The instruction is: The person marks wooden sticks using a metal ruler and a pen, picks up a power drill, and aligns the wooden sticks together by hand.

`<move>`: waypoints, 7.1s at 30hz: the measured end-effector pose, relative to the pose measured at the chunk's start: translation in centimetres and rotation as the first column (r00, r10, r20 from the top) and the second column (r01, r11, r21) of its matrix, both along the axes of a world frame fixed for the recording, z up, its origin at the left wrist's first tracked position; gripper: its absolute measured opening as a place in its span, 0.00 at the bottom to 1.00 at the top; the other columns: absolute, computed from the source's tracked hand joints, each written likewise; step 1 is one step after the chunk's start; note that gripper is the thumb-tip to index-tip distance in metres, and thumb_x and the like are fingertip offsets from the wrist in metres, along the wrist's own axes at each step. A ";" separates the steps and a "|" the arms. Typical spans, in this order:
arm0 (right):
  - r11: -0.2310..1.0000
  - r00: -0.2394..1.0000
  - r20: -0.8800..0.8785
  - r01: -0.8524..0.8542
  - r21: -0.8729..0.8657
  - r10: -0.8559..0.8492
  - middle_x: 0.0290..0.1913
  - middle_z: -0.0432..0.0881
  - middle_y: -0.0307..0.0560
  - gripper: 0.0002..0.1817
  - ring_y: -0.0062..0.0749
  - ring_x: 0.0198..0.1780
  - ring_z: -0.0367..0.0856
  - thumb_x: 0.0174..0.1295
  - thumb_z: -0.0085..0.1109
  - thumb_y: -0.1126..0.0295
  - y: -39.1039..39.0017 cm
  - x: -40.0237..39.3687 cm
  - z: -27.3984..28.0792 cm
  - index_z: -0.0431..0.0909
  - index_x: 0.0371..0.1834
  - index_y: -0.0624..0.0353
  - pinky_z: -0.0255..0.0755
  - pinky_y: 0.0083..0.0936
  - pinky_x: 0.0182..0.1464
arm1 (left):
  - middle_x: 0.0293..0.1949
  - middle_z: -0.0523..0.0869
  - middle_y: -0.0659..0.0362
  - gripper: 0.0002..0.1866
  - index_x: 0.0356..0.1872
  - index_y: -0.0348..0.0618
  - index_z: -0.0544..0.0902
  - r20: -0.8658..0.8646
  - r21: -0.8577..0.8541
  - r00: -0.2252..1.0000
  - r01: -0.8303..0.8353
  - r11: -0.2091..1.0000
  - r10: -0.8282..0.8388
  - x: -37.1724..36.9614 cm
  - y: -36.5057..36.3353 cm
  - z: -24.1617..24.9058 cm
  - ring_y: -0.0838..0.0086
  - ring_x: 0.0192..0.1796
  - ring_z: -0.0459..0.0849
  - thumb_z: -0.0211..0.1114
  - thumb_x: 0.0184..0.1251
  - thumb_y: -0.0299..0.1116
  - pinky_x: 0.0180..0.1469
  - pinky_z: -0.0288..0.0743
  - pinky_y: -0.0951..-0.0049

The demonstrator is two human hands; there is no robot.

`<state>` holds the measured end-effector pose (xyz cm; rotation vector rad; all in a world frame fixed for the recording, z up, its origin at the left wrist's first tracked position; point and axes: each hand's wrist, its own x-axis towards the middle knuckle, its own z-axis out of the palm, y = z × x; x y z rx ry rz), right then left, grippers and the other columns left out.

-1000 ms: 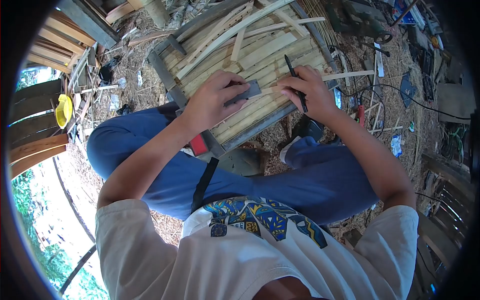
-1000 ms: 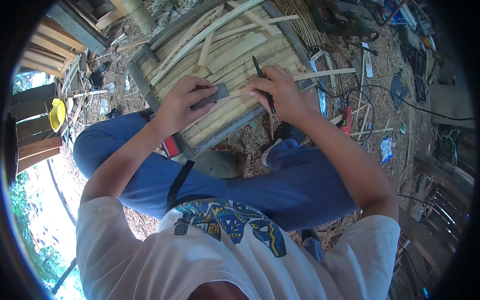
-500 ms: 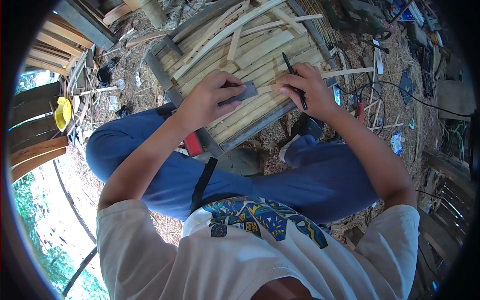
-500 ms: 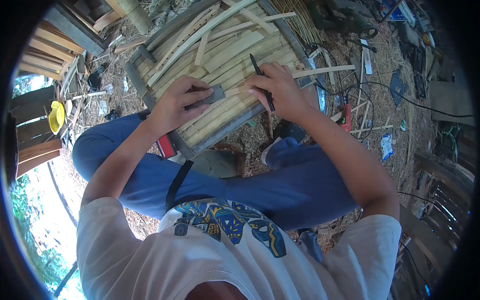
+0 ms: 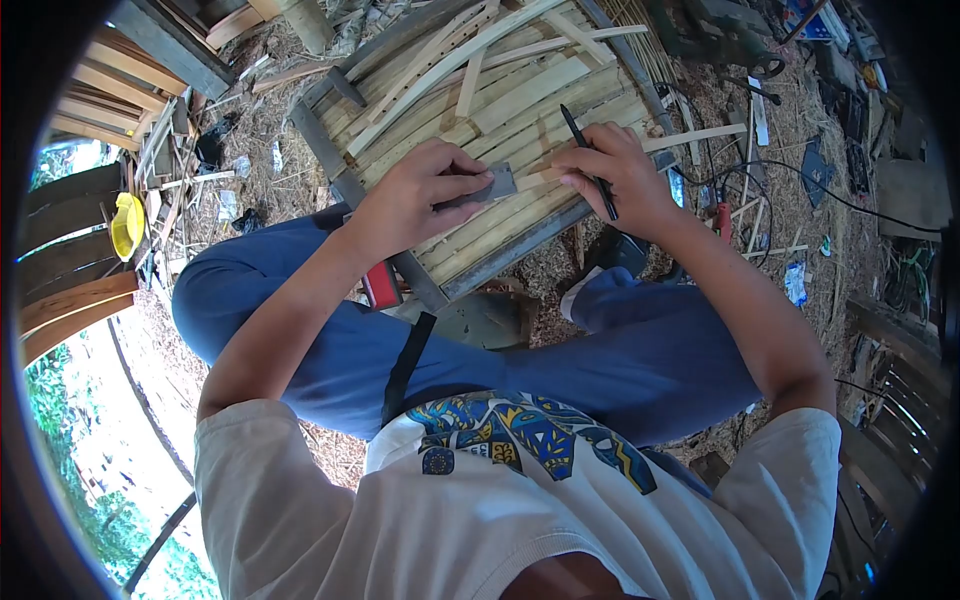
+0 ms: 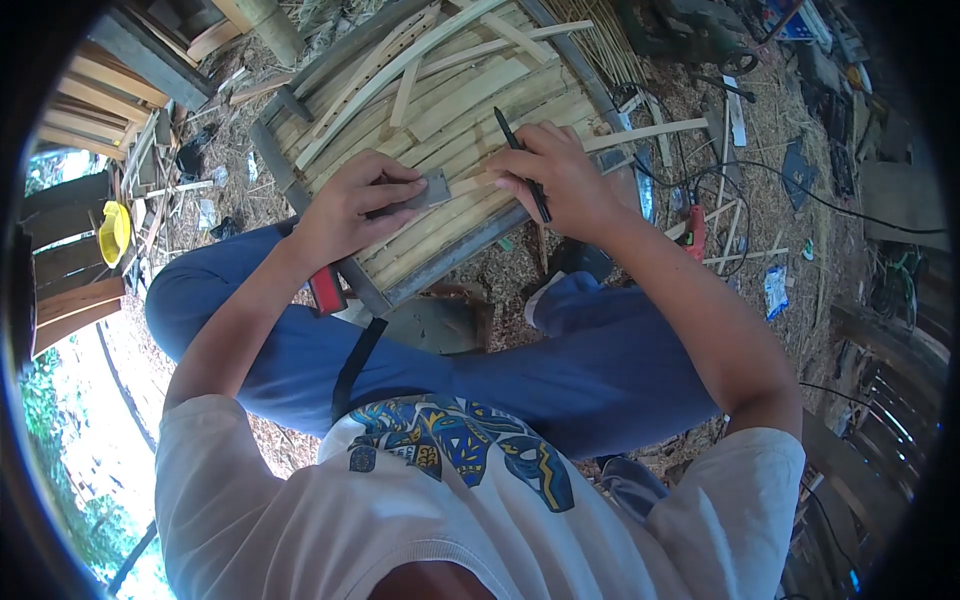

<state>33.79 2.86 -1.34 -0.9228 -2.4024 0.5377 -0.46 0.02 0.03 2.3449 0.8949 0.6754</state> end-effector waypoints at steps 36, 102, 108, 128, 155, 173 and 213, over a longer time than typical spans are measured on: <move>0.999 0.999 0.001 0.033 0.004 -0.033 0.46 0.80 0.48 0.11 0.50 0.53 0.81 0.73 0.76 0.68 -0.1 -0.1 -0.6 0.91 0.56 0.53 0.74 0.43 0.61 | 0.54 0.90 0.56 0.20 0.59 0.40 0.96 0.004 0.010 0.998 -0.055 0.998 0.055 0.2 -0.1 -0.4 0.59 0.58 0.88 0.84 0.66 0.27 0.62 0.83 0.61; 0.998 0.998 0.052 0.036 0.056 -0.039 0.47 0.81 0.48 0.15 0.48 0.54 0.81 0.71 0.76 0.64 0.0 -0.8 1.1 0.91 0.58 0.50 0.68 0.44 0.62 | 0.54 0.90 0.55 0.18 0.58 0.41 0.96 -0.004 0.001 0.998 -0.064 0.998 0.064 0.4 -0.1 -0.1 0.58 0.56 0.87 0.84 0.67 0.31 0.60 0.84 0.58; 0.984 0.991 -0.107 0.057 -0.166 -0.075 0.50 0.87 0.51 0.22 0.46 0.55 0.86 0.79 0.68 0.66 -0.1 -1.6 2.4 0.85 0.73 0.57 0.75 0.41 0.63 | 0.53 0.90 0.57 0.17 0.56 0.42 0.97 -0.014 0.004 0.997 -0.075 0.997 0.076 0.5 -0.2 -0.1 0.58 0.55 0.87 0.84 0.67 0.31 0.60 0.85 0.58; 0.629 0.917 -0.321 -0.106 -0.770 -0.239 0.38 0.88 0.36 0.06 0.14 0.40 0.83 0.84 0.65 0.72 -0.5 -3.4 1.4 0.79 0.55 0.61 0.77 0.20 0.43 | 0.52 0.89 0.59 0.17 0.56 0.43 0.96 -0.035 -0.012 0.996 -0.086 0.996 0.086 0.6 0.0 0.4 0.60 0.54 0.87 0.83 0.66 0.30 0.58 0.85 0.59; 0.753 0.974 -0.201 -0.057 -0.656 -0.102 0.32 0.88 0.45 0.11 0.41 0.31 0.91 0.69 0.73 0.70 -0.1 -3.2 1.1 0.78 0.44 0.56 0.81 0.34 0.35 | 0.53 0.89 0.60 0.20 0.58 0.44 0.95 -0.057 -0.063 0.994 -0.095 0.993 0.092 0.6 0.1 0.8 0.61 0.52 0.86 0.85 0.64 0.30 0.55 0.84 0.61; 0.765 0.975 -0.213 -0.084 -0.639 -0.071 0.31 0.87 0.47 0.10 0.46 0.32 0.92 0.67 0.74 0.72 0.3 -3.4 1.0 0.79 0.41 0.57 0.82 0.36 0.36 | 0.52 0.89 0.62 0.21 0.58 0.47 0.95 -0.076 -0.117 0.992 -0.108 0.987 0.100 0.6 0.4 1.3 0.63 0.52 0.86 0.86 0.63 0.30 0.55 0.83 0.62; 0.712 0.993 -0.103 -0.035 -0.701 -0.052 0.37 0.91 0.46 0.14 0.36 0.37 0.92 0.70 0.74 0.70 0.2 -3.2 1.5 0.74 0.43 0.58 0.83 0.32 0.42 | 0.50 0.89 0.60 0.20 0.56 0.43 0.96 -0.042 -0.070 0.994 -0.102 0.992 0.099 0.8 0.3 0.7 0.62 0.51 0.87 0.87 0.61 0.29 0.55 0.84 0.61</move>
